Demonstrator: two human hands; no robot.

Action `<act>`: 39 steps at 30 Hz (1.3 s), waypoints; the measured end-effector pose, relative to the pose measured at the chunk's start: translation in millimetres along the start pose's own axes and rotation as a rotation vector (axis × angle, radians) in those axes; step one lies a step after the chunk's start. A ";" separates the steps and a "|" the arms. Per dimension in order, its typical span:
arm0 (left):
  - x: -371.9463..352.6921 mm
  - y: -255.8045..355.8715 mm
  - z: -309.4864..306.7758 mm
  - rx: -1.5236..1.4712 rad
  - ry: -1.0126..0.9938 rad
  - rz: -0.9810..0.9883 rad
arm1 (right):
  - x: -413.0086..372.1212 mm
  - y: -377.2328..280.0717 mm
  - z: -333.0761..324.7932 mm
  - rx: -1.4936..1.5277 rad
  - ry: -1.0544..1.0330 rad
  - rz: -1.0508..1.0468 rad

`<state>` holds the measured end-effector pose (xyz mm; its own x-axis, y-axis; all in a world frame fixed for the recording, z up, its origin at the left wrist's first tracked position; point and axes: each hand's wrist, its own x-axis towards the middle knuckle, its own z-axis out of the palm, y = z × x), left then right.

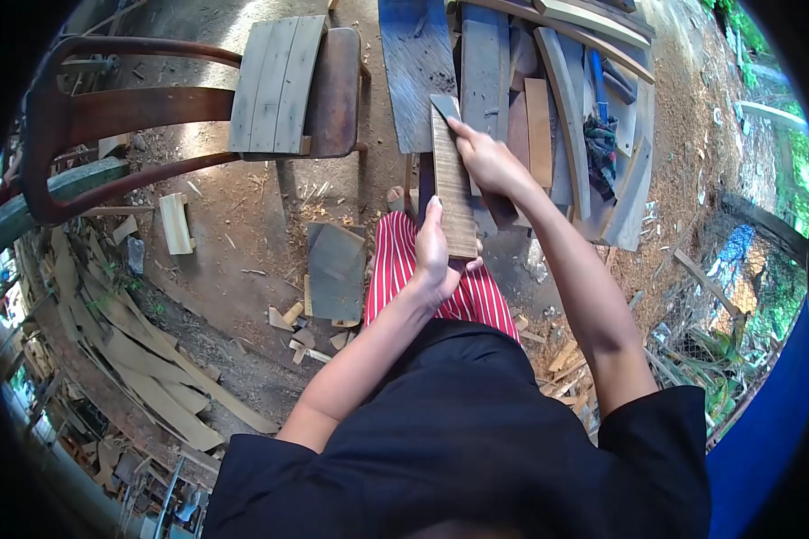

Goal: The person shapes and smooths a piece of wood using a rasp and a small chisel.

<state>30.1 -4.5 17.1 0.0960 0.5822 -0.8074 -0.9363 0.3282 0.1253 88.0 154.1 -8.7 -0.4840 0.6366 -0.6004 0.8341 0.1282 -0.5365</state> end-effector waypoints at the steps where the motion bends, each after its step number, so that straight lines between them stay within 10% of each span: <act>1: 1.0 0.9 0.1 0.002 -0.003 0.004 | -19.7 -1.4 -3.6 0.034 -0.019 0.021; 5: 0.8 -7.4 -9.0 -0.042 -0.031 -0.001 | -31.9 17.4 0.4 0.036 -0.002 -0.080; 7: 2.8 -4.0 -5.2 -0.002 -0.003 0.010 | -23.9 -21.3 -26.0 0.183 -0.218 0.237; 13: 1.5 12.9 -30.1 0.013 -0.186 -0.021 | 0.0 59.6 5.9 0.148 0.219 -0.140; 21: -9.7 69.5 -64.5 0.170 -0.237 -0.201 | 15.9 101.7 -32.3 -0.192 0.292 0.180; 27: -22.2 118.4 -33.7 0.734 -0.345 -0.295 | -18.7 40.6 -43.1 -0.720 0.454 -0.669; 29: -6.1 134.7 -37.4 0.254 -0.712 -0.433 | -24.2 43.2 -48.8 -0.579 0.044 -0.485; 33: 17.8 134.1 -21.6 -0.071 -0.790 -0.145 | -61.1 36.5 -19.6 -0.192 0.149 0.077; 35: 26.2 95.5 1.3 0.831 -0.395 0.214 | -75.2 18.3 2.6 0.156 0.187 0.138; 36: 33.3 73.7 7.7 0.779 -0.392 0.162 | -82.6 -1.3 3.5 0.270 0.132 0.204; 37: 43.8 53.9 8.9 0.731 -0.389 0.111 | -88.5 -16.6 -1.3 0.457 -0.027 0.235; 39: 52.9 41.9 12.8 0.475 -0.407 0.063 | -86.7 -6.4 35.1 0.219 0.302 -0.182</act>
<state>0.3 49.5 -12.9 0.2540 0.8171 -0.5175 -0.7011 0.5241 0.4835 115.3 71.4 26.1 -0.4919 0.8172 -0.3003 0.6504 0.1156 -0.7507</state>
